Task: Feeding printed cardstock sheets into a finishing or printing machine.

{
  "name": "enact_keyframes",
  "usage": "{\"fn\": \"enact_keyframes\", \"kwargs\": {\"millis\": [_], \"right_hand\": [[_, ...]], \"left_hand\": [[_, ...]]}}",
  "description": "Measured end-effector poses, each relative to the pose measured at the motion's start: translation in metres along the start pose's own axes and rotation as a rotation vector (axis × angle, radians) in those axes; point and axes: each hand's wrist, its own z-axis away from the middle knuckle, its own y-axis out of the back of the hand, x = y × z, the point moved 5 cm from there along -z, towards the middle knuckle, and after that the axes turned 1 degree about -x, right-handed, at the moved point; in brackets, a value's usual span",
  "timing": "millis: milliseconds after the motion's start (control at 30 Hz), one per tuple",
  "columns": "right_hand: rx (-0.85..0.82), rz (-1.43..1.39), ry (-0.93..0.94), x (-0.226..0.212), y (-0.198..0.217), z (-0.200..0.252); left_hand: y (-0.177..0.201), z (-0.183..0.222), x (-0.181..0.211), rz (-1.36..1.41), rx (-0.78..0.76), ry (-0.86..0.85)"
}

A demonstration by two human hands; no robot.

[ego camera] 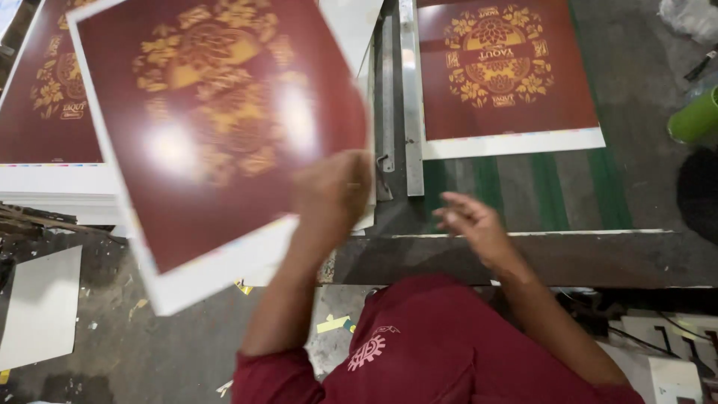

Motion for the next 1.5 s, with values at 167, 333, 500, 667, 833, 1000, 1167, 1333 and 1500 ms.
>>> {"fn": "enact_keyframes", "kwargs": {"millis": [167,333,500,667,833,1000,1167,1333,1500], "right_hand": [[-0.451,0.172,0.309,0.013,-0.049,0.007],[-0.102,0.051,0.153,0.058,-0.017,-0.003],[0.099,-0.381,0.058,0.085,0.057,0.010],[0.291,-0.487,0.141,0.110,0.133,0.037],[0.574,-0.463,0.145,0.131,0.207,0.069],[0.627,-0.372,0.123,0.119,0.250,0.102],[0.600,-0.303,0.106,0.126,0.268,0.097],[0.592,-0.305,0.061,0.127,0.252,0.076],[0.558,-0.233,0.044,0.116,0.250,0.021]], "left_hand": [[-0.086,0.018,0.048,-0.030,-0.061,-0.015],[-0.100,0.032,0.067,0.205,-0.273,-0.080],[-0.054,0.035,-0.019,-0.018,-0.237,0.062],[0.053,0.035,-0.102,-0.292,0.008,0.168],[0.127,0.068,-0.167,-0.843,0.028,0.565],[0.145,0.110,-0.224,-0.884,-0.108,0.644],[0.166,0.102,-0.223,-0.927,-0.184,0.536],[0.183,0.086,-0.222,-0.896,-0.340,0.670],[0.195,0.082,-0.232,-0.868,-0.377,0.638]]}}
